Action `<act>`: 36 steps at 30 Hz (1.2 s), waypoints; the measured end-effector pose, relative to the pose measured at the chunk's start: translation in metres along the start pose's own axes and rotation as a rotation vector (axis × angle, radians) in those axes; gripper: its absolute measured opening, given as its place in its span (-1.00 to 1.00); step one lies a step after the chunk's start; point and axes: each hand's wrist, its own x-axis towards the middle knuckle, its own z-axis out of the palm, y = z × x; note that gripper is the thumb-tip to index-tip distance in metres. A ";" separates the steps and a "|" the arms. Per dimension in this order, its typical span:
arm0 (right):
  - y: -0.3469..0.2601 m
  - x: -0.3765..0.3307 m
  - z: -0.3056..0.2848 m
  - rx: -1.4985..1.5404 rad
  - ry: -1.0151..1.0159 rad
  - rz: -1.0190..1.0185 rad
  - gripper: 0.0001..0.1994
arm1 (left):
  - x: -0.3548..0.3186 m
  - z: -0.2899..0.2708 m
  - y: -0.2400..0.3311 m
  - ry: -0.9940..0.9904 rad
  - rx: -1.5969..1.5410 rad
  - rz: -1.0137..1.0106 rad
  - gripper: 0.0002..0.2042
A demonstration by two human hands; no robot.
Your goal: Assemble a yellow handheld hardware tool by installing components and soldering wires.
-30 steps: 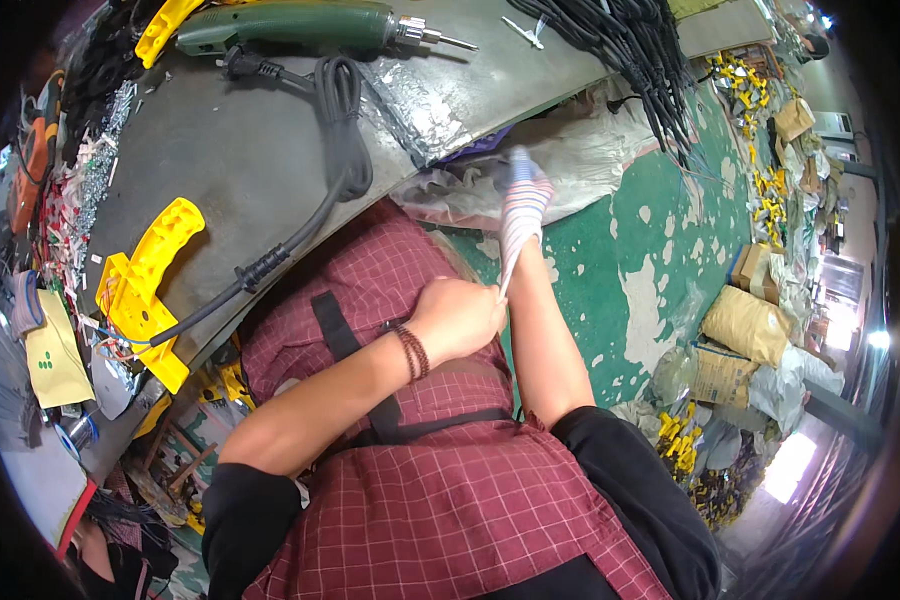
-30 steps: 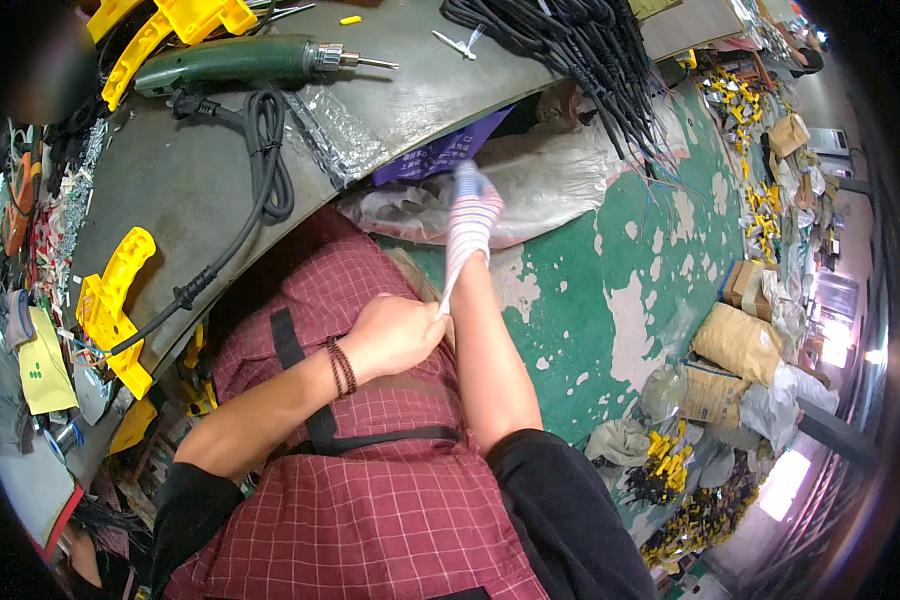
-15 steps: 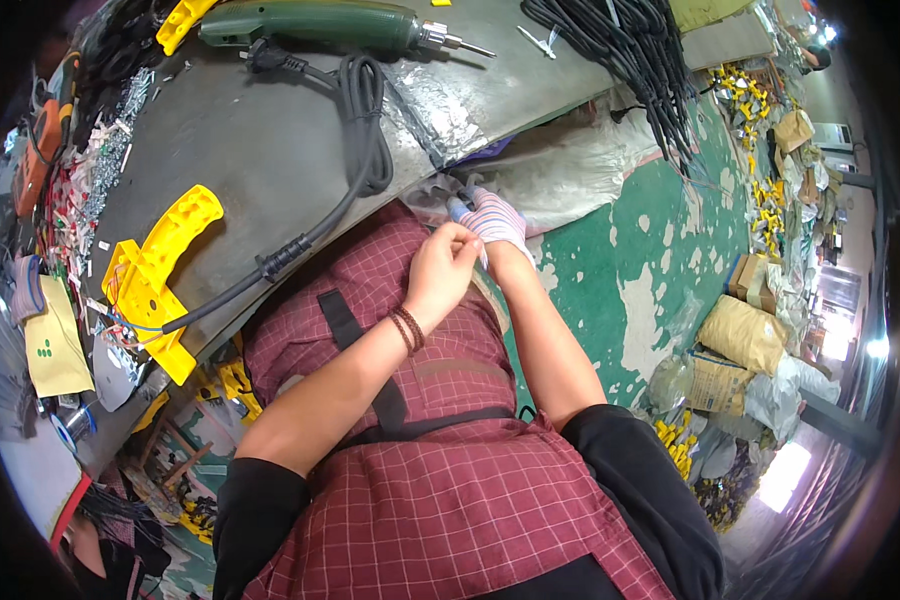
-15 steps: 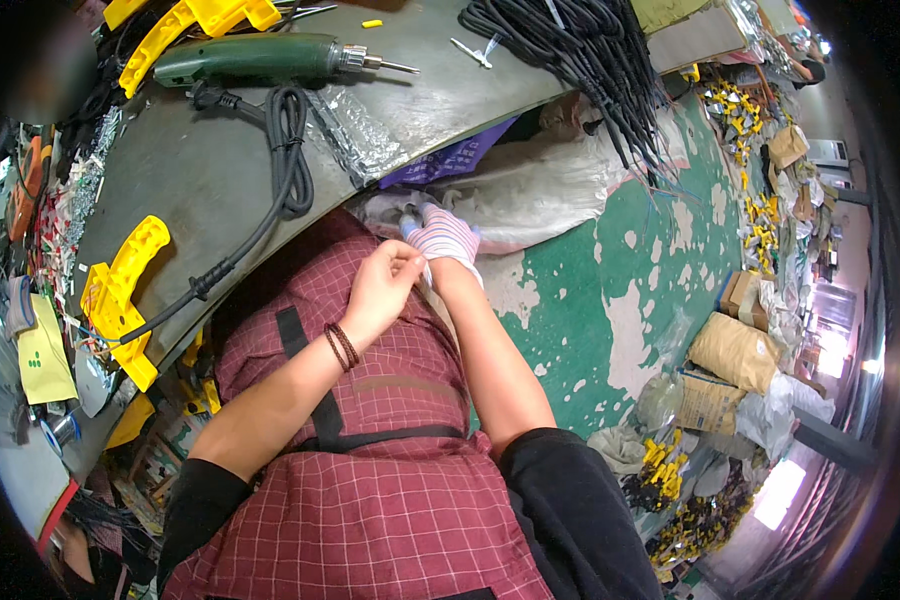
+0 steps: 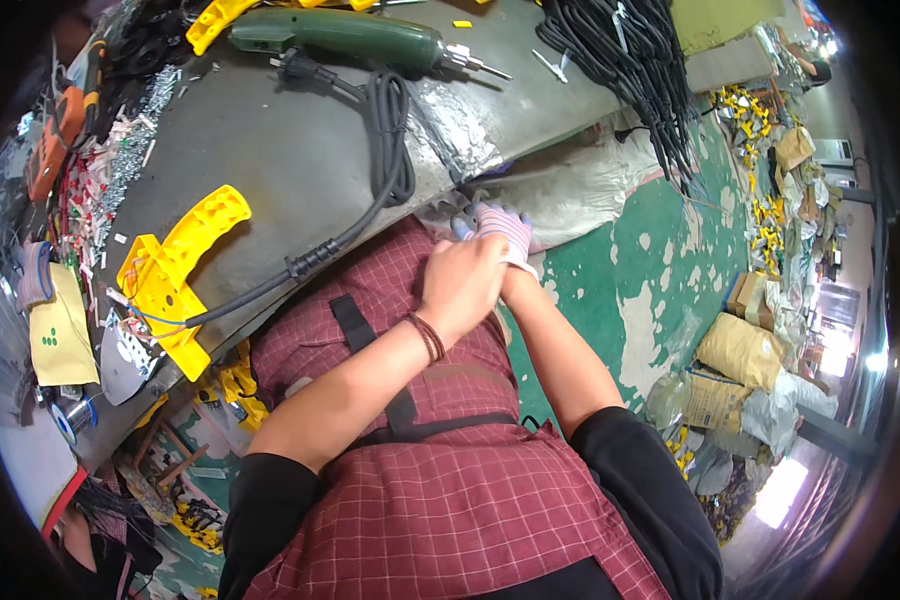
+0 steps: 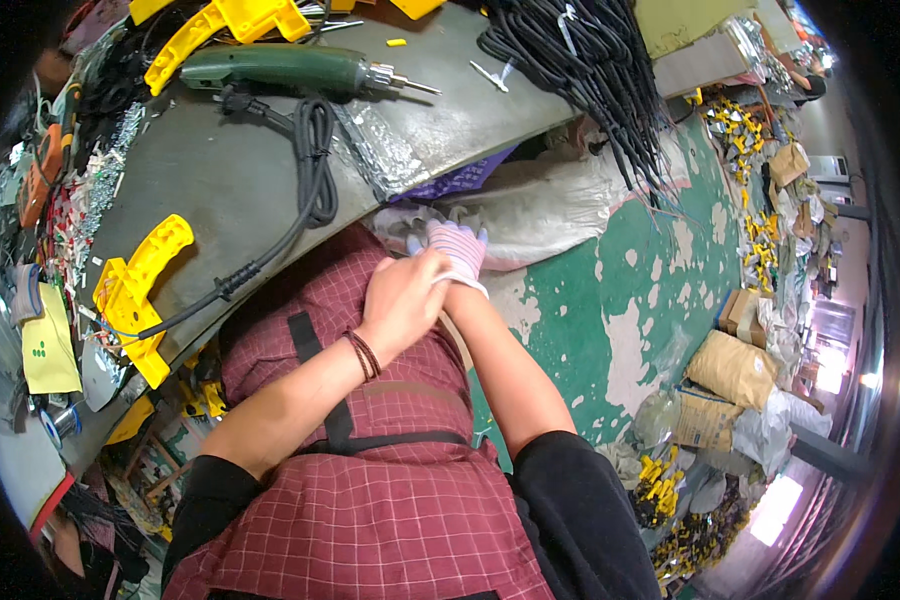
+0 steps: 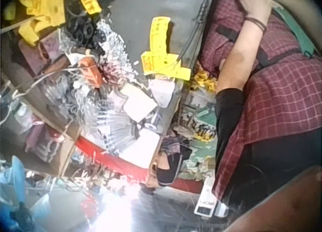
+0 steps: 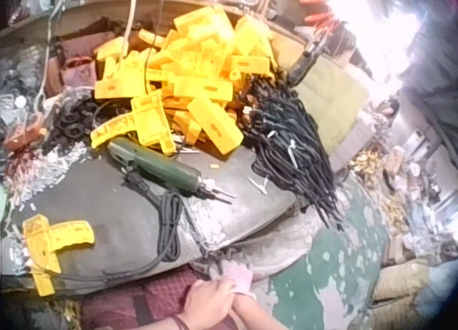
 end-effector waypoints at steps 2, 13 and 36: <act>-0.014 -0.011 0.005 -0.123 0.247 -0.151 -0.60 | 0.000 -0.012 0.010 -0.185 0.198 0.208 -0.93; 0.080 -0.008 0.051 0.975 -0.244 -0.007 -0.64 | -0.039 -0.232 0.087 -0.514 -0.432 0.170 -0.80; -0.078 -0.137 -0.082 0.341 0.021 -0.887 -0.86 | -0.209 -0.505 0.078 1.182 0.291 -0.192 -0.81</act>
